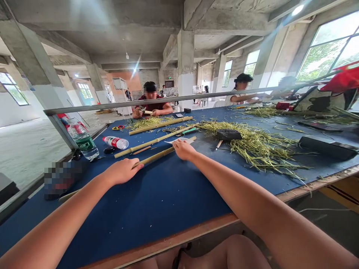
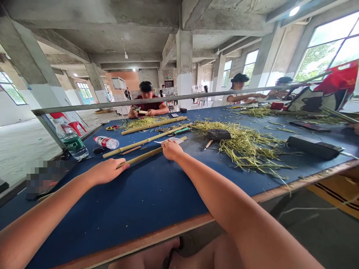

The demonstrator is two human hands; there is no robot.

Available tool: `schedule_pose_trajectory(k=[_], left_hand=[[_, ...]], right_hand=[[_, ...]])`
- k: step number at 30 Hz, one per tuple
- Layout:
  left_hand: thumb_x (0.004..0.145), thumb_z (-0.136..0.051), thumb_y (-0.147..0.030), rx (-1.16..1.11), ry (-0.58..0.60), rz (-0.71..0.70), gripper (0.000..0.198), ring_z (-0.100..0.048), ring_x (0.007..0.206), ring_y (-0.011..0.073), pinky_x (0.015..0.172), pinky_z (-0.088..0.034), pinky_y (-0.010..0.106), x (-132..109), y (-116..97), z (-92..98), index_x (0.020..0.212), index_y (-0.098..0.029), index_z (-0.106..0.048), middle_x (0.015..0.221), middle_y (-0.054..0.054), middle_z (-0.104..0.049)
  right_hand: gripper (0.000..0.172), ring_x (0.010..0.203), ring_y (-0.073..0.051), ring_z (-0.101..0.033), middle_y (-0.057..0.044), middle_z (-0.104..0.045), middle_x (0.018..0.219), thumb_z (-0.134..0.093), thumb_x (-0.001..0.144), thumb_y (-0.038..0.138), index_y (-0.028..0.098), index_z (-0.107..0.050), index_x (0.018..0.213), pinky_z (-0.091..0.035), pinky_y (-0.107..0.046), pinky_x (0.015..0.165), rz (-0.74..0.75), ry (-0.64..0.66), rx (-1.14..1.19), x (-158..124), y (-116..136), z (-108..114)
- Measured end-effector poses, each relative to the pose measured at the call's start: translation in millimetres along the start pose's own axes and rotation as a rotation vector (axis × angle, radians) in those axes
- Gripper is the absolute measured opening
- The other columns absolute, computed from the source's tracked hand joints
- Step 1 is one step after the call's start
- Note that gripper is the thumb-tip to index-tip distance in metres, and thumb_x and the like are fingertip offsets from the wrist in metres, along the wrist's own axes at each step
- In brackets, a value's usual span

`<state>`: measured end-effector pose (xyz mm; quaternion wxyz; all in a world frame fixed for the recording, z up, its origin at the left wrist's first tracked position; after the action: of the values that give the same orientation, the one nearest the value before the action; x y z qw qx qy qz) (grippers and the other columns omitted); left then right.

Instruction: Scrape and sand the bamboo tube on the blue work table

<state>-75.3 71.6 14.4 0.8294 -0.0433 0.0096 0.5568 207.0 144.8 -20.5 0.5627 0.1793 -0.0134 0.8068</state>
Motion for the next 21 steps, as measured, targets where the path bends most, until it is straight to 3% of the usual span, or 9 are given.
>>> schedule_pose_trajectory(k=[4, 7, 16, 21], left_hand=[[0.094, -0.038, -0.064, 0.006, -0.013, 0.009, 0.044, -0.066, 0.074, 0.0260, 0.059, -0.035, 0.032, 0.6, 1.0, 0.2, 0.104, -0.027, -0.058, 0.087, 0.007, -0.072], [0.094, -0.040, -0.063, 0.006, 0.004, 0.006, 0.042, -0.065, 0.071, 0.0249, 0.058, -0.034, 0.032, 0.6, 0.9, -0.2, 0.100, -0.027, -0.058, 0.083, 0.006, -0.071], [0.097, -0.027, -0.066, 0.024, 0.026, 0.003, 0.051, -0.067, 0.080, 0.0281, 0.064, -0.038, 0.033, -1.4, -2.9, 0.7, 0.088, -0.026, -0.057, 0.085, 0.008, -0.071], [0.098, -0.023, -0.066, 0.047, 0.040, 0.019, 0.054, -0.067, 0.084, 0.0283, 0.065, -0.037, 0.034, -0.8, -3.0, -0.9, 0.084, -0.025, -0.055, 0.089, 0.009, -0.071]], right_hand=[[0.041, 0.139, -0.024, -0.048, -0.011, -0.060, 0.145, -0.038, 0.106, 0.027, 0.020, -0.063, 0.137, -0.032, -0.040, 0.118, 0.184, 0.000, 0.095, -8.5, 48.1, -5.4], [0.041, 0.134, -0.024, -0.053, -0.010, -0.063, 0.142, -0.037, 0.107, 0.030, 0.021, -0.064, 0.137, -0.036, -0.037, 0.114, 0.239, 0.014, 0.134, -10.7, 60.4, -4.0], [0.045, 0.134, -0.027, -0.053, -0.013, -0.070, 0.129, -0.032, 0.103, 0.017, 0.018, -0.072, 0.123, -0.037, -0.040, 0.112, -0.036, 0.039, -0.055, -0.8, -7.5, 10.7], [0.039, 0.137, -0.026, -0.049, -0.011, -0.064, 0.140, -0.036, 0.105, 0.022, 0.018, -0.069, 0.125, -0.033, -0.040, 0.116, -0.036, 0.012, 0.009, -2.7, 4.3, 7.2]])
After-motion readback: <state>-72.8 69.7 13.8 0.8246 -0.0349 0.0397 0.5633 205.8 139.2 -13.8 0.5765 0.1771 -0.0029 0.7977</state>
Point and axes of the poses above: each hand's wrist, its own x-axis towards the middle knuckle, its own z-axis out of the back of the hand, y = z × x, the point moved 4 cm from there along x, towards the middle knuckle
